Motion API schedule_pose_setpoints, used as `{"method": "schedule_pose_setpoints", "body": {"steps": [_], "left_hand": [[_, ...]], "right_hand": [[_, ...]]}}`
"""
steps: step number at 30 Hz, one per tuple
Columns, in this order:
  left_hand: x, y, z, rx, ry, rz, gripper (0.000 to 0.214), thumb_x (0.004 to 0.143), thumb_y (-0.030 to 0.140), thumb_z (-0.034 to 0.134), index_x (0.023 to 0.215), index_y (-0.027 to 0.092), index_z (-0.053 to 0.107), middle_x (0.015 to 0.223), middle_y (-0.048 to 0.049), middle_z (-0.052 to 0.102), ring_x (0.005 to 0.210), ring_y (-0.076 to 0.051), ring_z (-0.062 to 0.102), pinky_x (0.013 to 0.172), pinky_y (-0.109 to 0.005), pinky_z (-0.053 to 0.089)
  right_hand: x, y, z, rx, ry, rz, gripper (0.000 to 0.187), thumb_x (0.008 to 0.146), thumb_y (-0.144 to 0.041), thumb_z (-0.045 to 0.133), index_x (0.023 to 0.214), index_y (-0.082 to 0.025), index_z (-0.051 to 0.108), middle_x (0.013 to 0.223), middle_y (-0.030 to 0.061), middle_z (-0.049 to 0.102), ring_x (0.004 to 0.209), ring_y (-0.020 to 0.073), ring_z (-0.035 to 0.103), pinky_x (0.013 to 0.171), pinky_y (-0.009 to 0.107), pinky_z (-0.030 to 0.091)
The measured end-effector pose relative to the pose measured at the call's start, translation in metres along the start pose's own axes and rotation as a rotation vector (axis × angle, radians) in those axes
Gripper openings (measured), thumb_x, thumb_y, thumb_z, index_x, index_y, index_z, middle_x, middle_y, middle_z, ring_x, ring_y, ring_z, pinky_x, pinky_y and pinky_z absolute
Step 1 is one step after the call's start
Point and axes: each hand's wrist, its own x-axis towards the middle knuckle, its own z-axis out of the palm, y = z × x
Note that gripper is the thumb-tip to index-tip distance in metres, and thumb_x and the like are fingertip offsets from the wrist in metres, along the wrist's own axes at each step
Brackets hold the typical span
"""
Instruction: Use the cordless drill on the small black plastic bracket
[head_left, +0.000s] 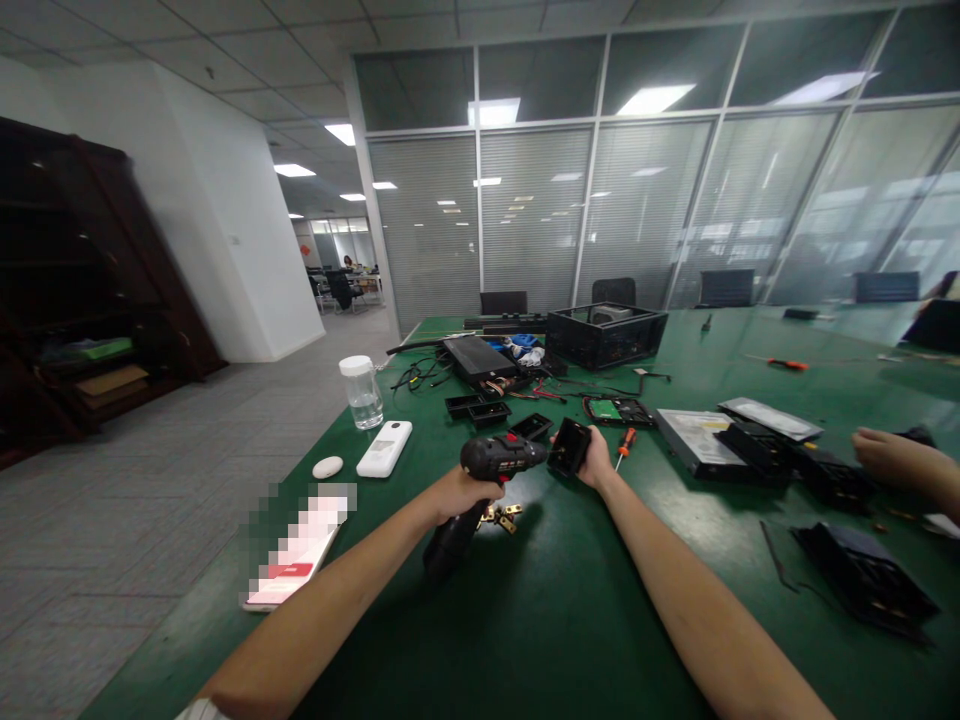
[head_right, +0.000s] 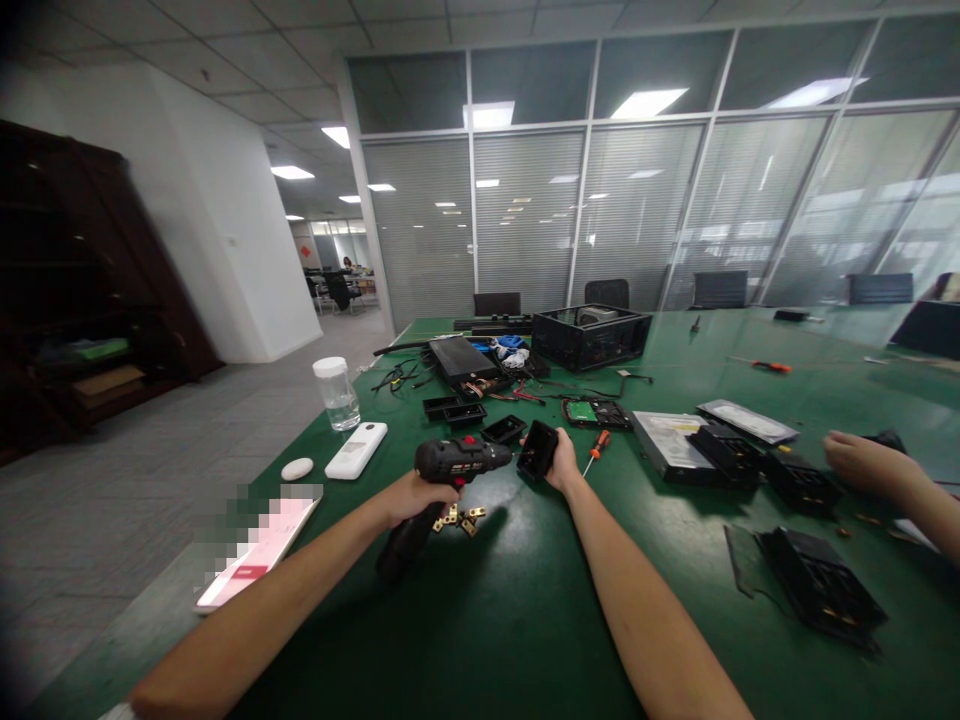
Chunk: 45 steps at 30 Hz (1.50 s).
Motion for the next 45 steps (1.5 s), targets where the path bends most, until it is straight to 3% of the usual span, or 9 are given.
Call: {"method": "schedule_pose_setpoints", "body": {"steps": [9, 15, 33, 45], "left_hand": [[0.001, -0.001, 0.000, -0.003, 0.003, 0.005, 0.014, 0.059, 0.024, 0.055, 0.065, 0.012, 0.056, 0.056, 0.0003, 0.053, 0.051, -0.010, 0.045, 0.050, -0.023, 0.035], [0.000, 0.001, 0.001, 0.003, -0.001, -0.020, 0.015, 0.060, 0.026, 0.055, 0.064, 0.012, 0.055, 0.054, 0.0001, 0.052, 0.051, -0.011, 0.045, 0.050, -0.023, 0.035], [0.002, -0.004, -0.002, -0.005, -0.025, 0.009, 0.013, 0.061, 0.023, 0.054, 0.068, 0.012, 0.056, 0.054, 0.0001, 0.053, 0.050, -0.010, 0.047, 0.049, -0.023, 0.036], [0.003, -0.006, -0.002, 0.001, -0.025, 0.028, 0.012, 0.062, 0.022, 0.052, 0.068, 0.012, 0.056, 0.054, 0.0006, 0.053, 0.050, -0.010, 0.046, 0.050, -0.023, 0.035]], "right_hand": [[0.004, 0.002, -0.003, 0.005, -0.018, -0.016, 0.040, 0.070, -0.040, 0.027, 0.070, -0.025, 0.064, 0.081, 0.0144, 0.064, 0.072, 0.0237, 0.062, 0.063, 0.043, 0.047], [0.007, 0.005, -0.007, -0.011, -0.033, -0.088, 0.036, 0.071, -0.039, 0.031, 0.068, -0.026, 0.064, 0.074, 0.0146, 0.065, 0.066, 0.0265, 0.061, 0.059, 0.048, 0.046], [0.005, 0.002, -0.005, 0.005, -0.015, -0.005, 0.040, 0.070, -0.040, 0.027, 0.069, -0.025, 0.064, 0.081, 0.0145, 0.064, 0.074, 0.0247, 0.061, 0.063, 0.044, 0.047], [0.008, 0.004, -0.011, 0.161, -0.098, 0.027, 0.034, 0.067, -0.037, 0.032, 0.073, -0.026, 0.064, 0.079, 0.0137, 0.065, 0.073, 0.0252, 0.061, 0.069, 0.044, 0.044]]}}
